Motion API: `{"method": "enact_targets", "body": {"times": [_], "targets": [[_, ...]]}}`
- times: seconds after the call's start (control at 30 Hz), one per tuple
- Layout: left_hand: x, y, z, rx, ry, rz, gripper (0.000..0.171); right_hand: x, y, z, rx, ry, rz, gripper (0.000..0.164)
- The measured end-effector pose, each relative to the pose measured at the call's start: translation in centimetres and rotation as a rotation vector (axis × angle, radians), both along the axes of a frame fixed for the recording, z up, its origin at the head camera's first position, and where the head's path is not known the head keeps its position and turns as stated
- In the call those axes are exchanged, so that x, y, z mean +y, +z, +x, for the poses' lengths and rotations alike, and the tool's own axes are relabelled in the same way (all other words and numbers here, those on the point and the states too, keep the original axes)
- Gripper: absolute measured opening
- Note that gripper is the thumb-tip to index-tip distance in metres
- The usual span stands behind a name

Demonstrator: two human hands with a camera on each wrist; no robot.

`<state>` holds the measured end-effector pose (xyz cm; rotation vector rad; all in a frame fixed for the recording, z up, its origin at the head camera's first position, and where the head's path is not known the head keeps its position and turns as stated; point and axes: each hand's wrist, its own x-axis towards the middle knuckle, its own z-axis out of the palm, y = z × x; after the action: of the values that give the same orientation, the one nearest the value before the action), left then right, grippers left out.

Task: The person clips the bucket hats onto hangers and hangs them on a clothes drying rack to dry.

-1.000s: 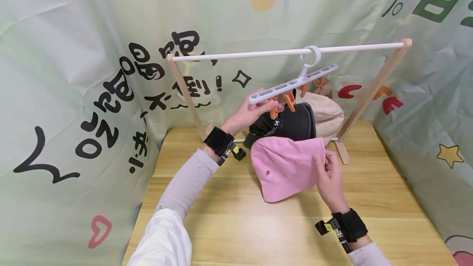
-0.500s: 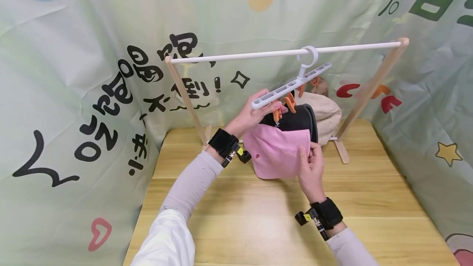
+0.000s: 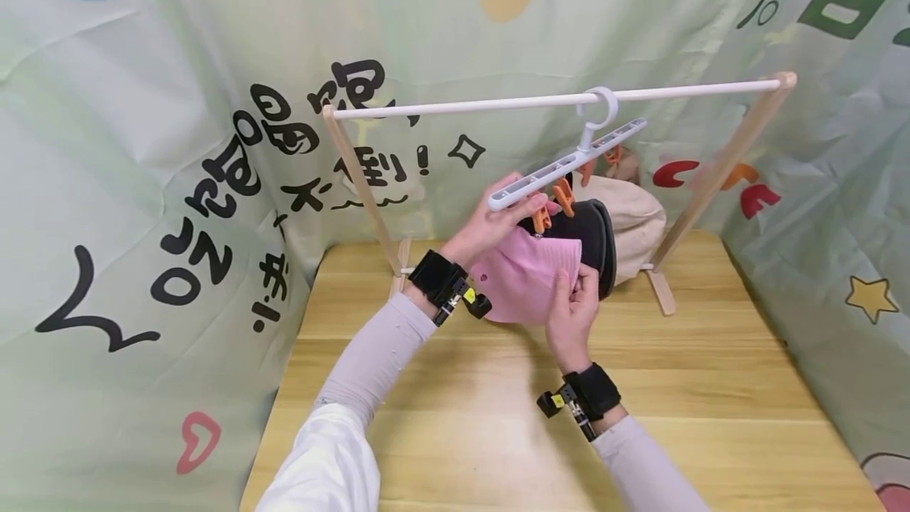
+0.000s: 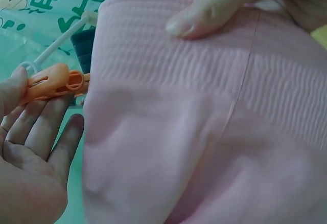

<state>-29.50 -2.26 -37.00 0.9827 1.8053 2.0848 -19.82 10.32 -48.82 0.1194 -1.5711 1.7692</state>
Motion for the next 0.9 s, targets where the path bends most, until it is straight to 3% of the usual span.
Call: {"method": "enact_targets", "body": {"times": [0.2, 0.53, 0.9], "targets": [[0.0, 0.4, 0.6, -0.030, 0.006, -0.043, 0.035, -1.0, 0.5, -0.6, -0.002, -0.013, 0.006, 0.017], [-0.1, 0.7, 0.7, 0.088, 0.079, -0.084, 0.013, -1.5, 1.7, -1.0, -0.006, -0.020, 0.074, 0.018], [-0.1, 0.3, 0.9, 0.084, 0.074, -0.076, 0.016, -1.5, 2.8, -1.7, 0.009, 0.000, 0.026, 0.018]]}}
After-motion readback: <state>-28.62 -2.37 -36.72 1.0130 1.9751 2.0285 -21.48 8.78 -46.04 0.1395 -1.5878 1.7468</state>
